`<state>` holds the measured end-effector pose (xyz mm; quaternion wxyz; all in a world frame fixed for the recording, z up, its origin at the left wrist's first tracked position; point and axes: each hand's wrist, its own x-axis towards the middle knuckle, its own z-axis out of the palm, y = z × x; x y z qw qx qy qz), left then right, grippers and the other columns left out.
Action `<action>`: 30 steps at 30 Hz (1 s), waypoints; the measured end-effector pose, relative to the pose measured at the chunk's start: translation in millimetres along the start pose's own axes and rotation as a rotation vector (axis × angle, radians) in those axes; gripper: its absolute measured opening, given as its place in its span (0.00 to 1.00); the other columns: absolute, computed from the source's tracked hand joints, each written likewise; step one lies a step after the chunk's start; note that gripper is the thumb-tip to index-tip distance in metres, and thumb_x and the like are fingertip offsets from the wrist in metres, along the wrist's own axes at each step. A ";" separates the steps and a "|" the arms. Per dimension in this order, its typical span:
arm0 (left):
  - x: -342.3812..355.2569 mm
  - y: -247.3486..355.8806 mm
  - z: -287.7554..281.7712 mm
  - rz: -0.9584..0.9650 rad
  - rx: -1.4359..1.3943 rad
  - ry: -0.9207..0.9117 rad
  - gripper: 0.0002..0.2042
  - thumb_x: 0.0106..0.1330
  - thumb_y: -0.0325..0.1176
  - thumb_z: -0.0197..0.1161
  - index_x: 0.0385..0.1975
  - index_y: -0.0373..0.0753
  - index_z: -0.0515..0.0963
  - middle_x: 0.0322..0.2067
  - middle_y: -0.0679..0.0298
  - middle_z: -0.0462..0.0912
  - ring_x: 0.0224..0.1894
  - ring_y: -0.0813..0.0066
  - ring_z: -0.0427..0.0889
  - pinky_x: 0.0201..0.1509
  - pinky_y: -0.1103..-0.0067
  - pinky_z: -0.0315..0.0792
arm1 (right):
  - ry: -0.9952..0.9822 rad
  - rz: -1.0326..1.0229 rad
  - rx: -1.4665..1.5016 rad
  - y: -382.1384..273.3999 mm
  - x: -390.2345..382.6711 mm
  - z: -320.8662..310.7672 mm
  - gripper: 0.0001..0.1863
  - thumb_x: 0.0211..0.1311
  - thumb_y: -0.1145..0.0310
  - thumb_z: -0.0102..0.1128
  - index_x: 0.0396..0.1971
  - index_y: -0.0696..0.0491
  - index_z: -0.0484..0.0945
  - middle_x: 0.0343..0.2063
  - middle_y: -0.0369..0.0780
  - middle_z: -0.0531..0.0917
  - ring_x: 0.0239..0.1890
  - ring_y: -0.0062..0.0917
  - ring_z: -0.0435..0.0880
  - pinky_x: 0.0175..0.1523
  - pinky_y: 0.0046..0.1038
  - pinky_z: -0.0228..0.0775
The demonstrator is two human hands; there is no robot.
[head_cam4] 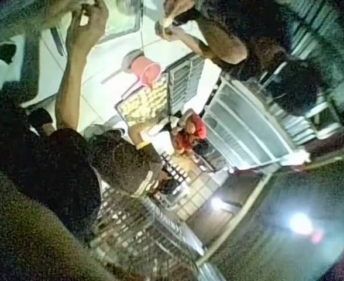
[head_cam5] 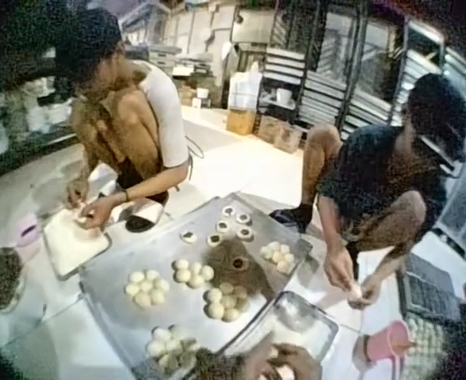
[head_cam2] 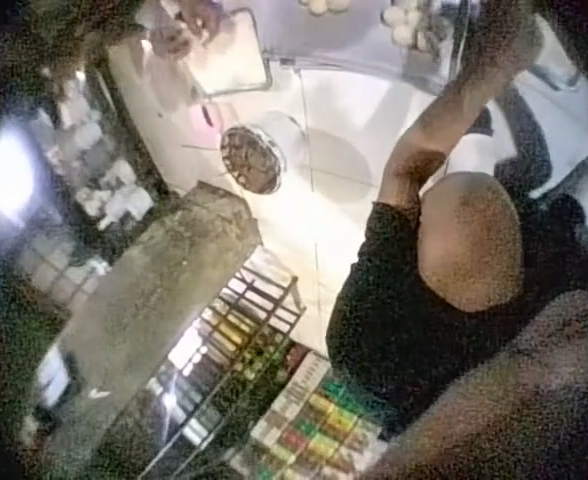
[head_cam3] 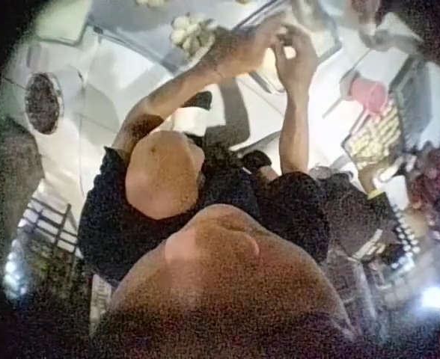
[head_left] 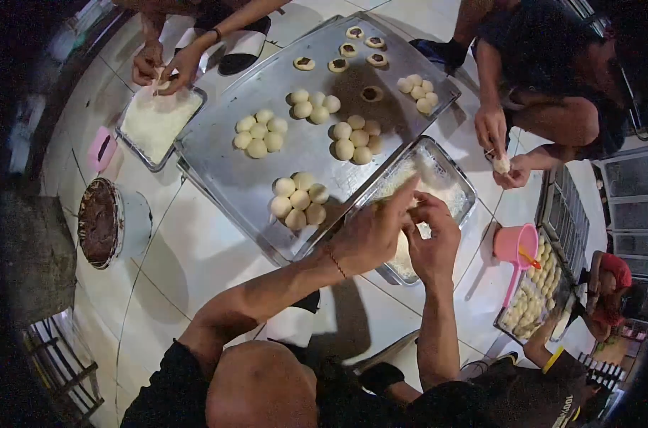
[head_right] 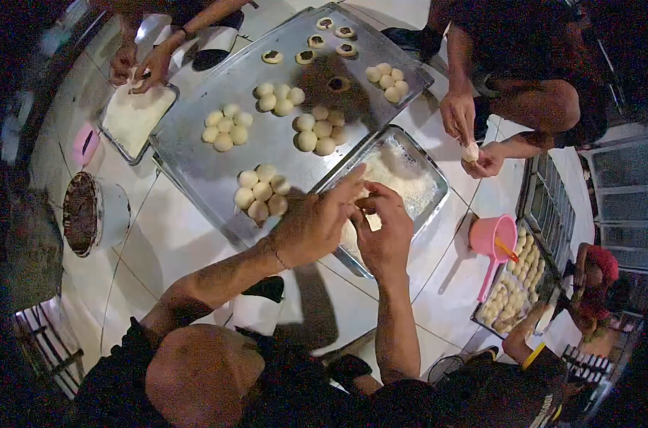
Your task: Filling and shaping dough balls into buns on a production floor.
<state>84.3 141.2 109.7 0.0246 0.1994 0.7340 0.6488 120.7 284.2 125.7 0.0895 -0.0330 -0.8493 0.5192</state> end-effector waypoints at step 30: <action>2.6 9.0 -18.8 -0.388 -0.660 -0.033 0.12 0.69 0.32 0.53 0.48 0.35 0.73 0.35 0.63 0.78 0.32 0.81 0.74 0.37 0.83 0.71 | 0.011 0.111 0.423 -17.6 12.2 10.0 0.09 0.61 0.82 0.58 0.42 0.63 0.77 0.36 0.42 0.80 0.33 0.24 0.78 0.40 0.22 0.75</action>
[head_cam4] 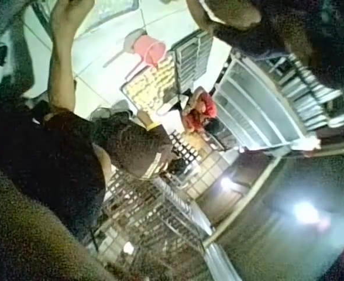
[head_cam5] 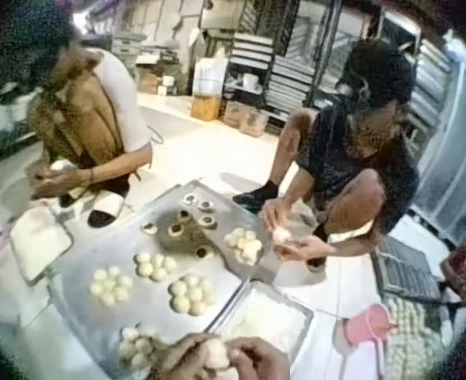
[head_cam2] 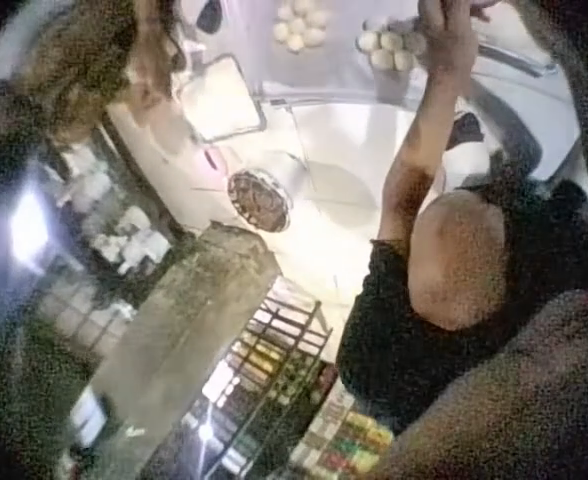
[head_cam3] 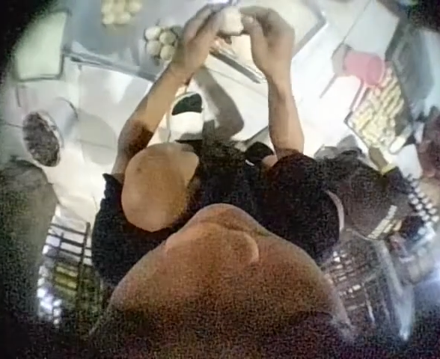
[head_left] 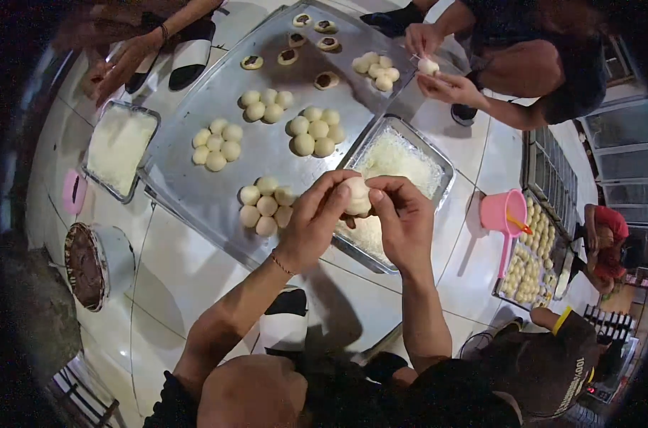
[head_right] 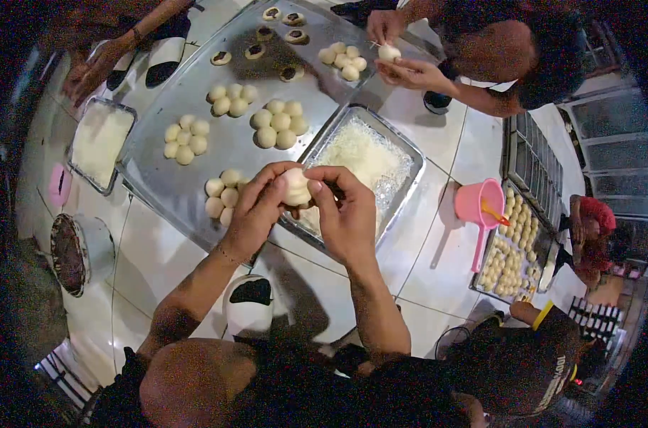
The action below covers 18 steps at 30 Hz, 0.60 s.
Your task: Filling and shaping dough balls into buns on a production floor.
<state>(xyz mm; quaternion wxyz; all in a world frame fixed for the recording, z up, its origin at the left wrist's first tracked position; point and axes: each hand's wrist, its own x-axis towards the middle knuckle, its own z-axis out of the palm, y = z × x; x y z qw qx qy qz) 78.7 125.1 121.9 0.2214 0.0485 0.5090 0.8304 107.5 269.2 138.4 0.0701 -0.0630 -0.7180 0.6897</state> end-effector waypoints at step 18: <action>190.4 32.8 -192.8 0.357 1.075 0.325 0.18 0.61 0.26 0.52 0.53 0.43 0.73 0.47 0.64 0.76 0.44 0.67 0.75 0.50 0.76 0.70 | -0.043 0.117 -0.336 63.0 -7.1 -36.1 0.12 0.62 0.78 0.59 0.46 0.61 0.78 0.48 0.44 0.79 0.46 0.27 0.78 0.46 0.23 0.72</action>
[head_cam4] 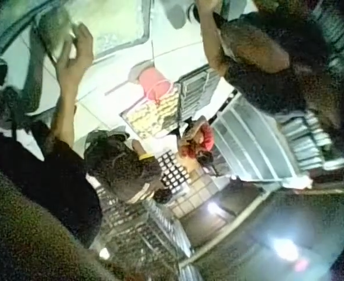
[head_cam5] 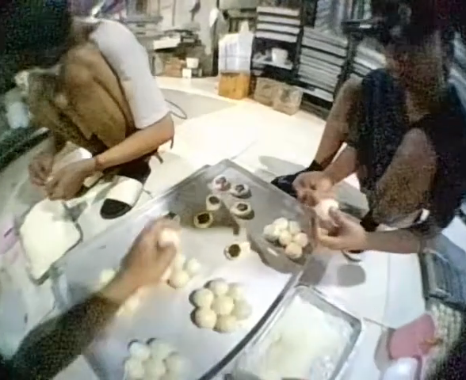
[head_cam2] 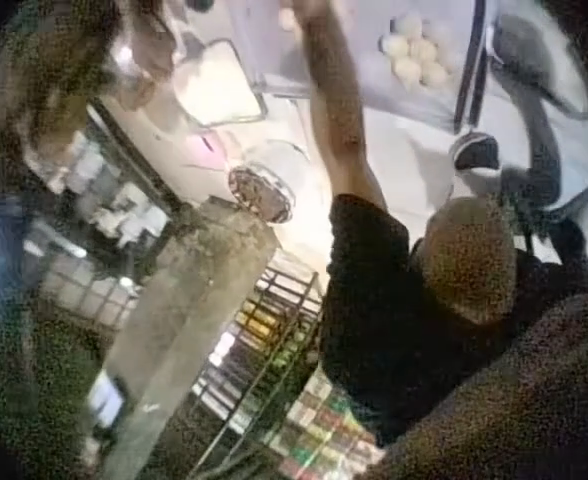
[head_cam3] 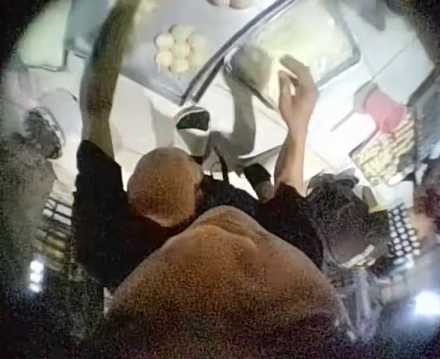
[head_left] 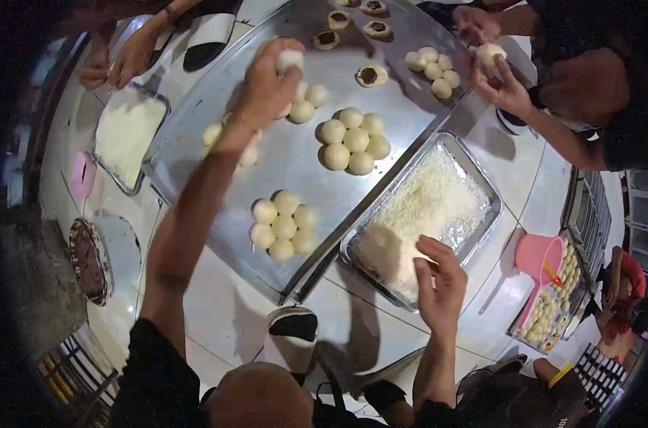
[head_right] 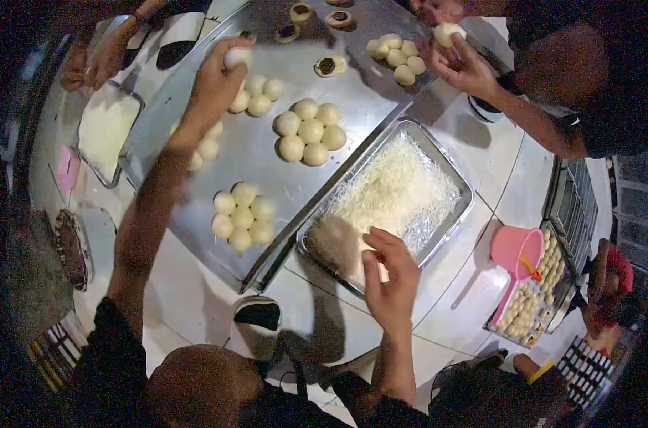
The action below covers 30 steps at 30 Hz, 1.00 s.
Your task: Filling and shaping dough balls into buns on a production floor.
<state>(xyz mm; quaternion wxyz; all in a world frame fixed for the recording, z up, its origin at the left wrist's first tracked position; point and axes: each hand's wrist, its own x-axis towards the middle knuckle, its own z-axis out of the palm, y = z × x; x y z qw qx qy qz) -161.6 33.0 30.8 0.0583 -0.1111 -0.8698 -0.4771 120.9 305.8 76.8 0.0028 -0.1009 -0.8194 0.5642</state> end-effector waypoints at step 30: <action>-60.4 79.8 81.6 -0.349 -1.622 -0.035 0.11 0.70 0.32 0.50 0.47 0.37 0.74 0.47 0.60 0.79 0.46 0.72 0.78 0.52 0.81 0.72 | 0.051 0.197 -0.596 99.6 12.9 -48.0 0.16 0.47 0.77 0.58 0.40 0.58 0.80 0.27 0.44 0.82 0.26 0.32 0.80 0.36 0.29 0.73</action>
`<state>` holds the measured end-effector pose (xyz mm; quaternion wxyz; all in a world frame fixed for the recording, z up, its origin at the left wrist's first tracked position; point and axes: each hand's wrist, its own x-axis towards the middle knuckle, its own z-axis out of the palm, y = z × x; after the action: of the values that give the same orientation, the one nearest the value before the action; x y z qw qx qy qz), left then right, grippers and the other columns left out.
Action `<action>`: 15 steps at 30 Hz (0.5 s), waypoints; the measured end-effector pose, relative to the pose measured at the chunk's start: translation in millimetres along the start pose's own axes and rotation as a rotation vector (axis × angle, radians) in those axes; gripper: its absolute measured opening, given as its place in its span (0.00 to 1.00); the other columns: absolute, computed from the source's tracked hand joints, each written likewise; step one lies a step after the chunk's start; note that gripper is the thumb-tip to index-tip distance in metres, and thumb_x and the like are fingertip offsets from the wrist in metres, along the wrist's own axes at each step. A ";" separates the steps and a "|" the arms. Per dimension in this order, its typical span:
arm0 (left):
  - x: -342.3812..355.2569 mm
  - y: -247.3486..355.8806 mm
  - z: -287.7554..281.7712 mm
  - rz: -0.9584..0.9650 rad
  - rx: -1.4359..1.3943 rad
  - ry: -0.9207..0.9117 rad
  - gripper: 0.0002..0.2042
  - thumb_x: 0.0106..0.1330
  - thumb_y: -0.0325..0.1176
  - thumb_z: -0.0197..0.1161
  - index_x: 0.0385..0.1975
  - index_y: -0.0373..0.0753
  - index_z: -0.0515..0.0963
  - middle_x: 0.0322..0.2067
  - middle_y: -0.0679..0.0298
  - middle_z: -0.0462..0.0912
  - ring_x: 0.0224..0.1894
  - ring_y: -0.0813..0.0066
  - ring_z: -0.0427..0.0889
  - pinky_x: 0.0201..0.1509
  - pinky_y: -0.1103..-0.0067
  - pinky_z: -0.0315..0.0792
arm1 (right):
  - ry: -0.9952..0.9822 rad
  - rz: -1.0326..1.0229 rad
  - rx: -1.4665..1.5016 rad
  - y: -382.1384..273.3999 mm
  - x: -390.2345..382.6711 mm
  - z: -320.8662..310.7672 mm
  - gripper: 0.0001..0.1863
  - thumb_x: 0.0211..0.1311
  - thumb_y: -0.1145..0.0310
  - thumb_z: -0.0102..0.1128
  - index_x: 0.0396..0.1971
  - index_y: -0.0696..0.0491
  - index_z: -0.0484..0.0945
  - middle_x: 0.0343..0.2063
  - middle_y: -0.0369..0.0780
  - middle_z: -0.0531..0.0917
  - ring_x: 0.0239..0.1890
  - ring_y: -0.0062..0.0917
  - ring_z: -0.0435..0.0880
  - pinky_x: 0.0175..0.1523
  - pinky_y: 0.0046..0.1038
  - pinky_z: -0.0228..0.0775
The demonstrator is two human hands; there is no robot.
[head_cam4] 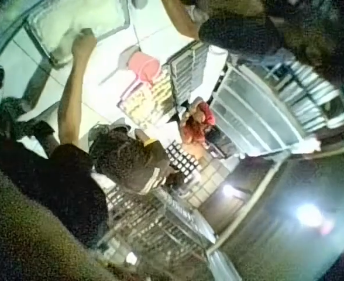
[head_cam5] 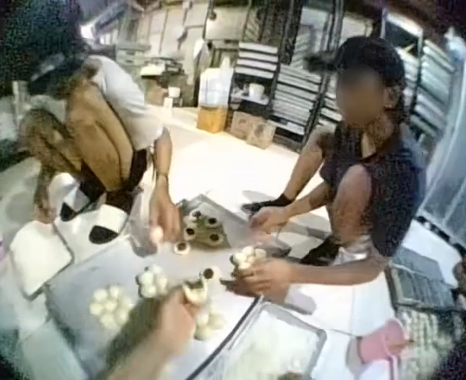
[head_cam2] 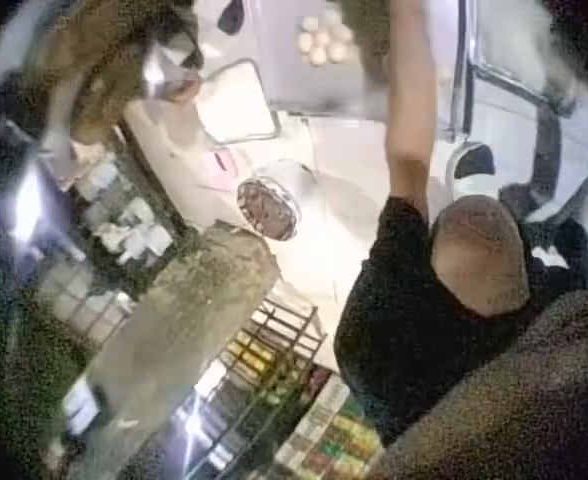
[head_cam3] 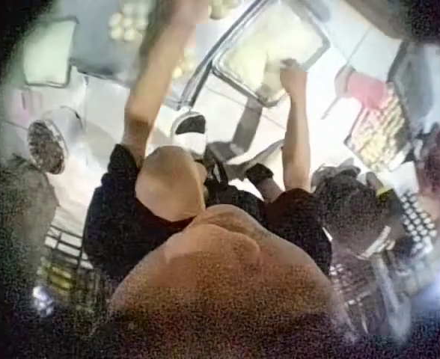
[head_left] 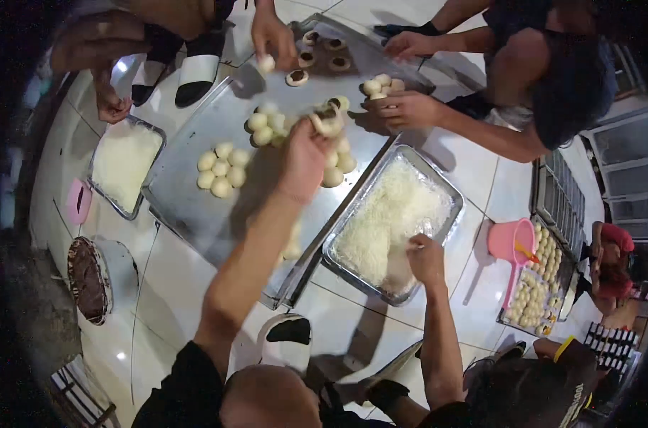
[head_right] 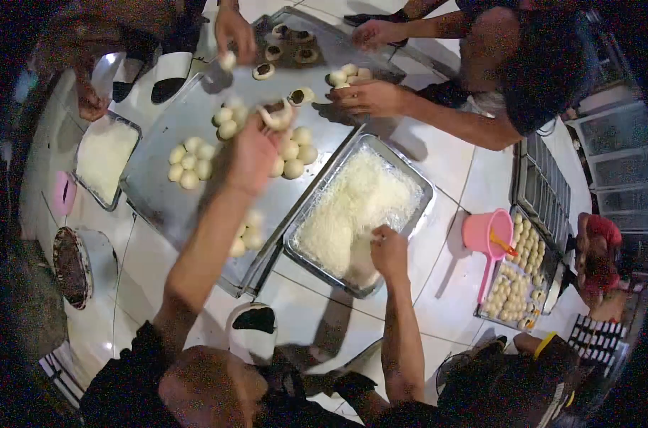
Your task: Filling and shaping dough balls into buns on a production floor.
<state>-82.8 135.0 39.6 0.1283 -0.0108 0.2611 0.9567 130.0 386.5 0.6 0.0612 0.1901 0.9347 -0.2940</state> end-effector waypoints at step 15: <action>-112.6 -117.9 29.6 -0.285 1.058 0.043 0.16 0.69 0.24 0.50 0.56 0.39 0.71 0.40 0.62 0.80 0.38 0.79 0.79 0.42 0.84 0.76 | 0.292 -0.223 0.180 -123.9 -10.9 -34.2 0.18 0.56 0.80 0.53 0.48 0.59 0.79 0.36 0.48 0.84 0.35 0.39 0.83 0.41 0.31 0.75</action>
<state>57.0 220.8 16.5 0.2393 0.0001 0.7051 0.6675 91.5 309.1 96.3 -0.1250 0.1307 0.9188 -0.3509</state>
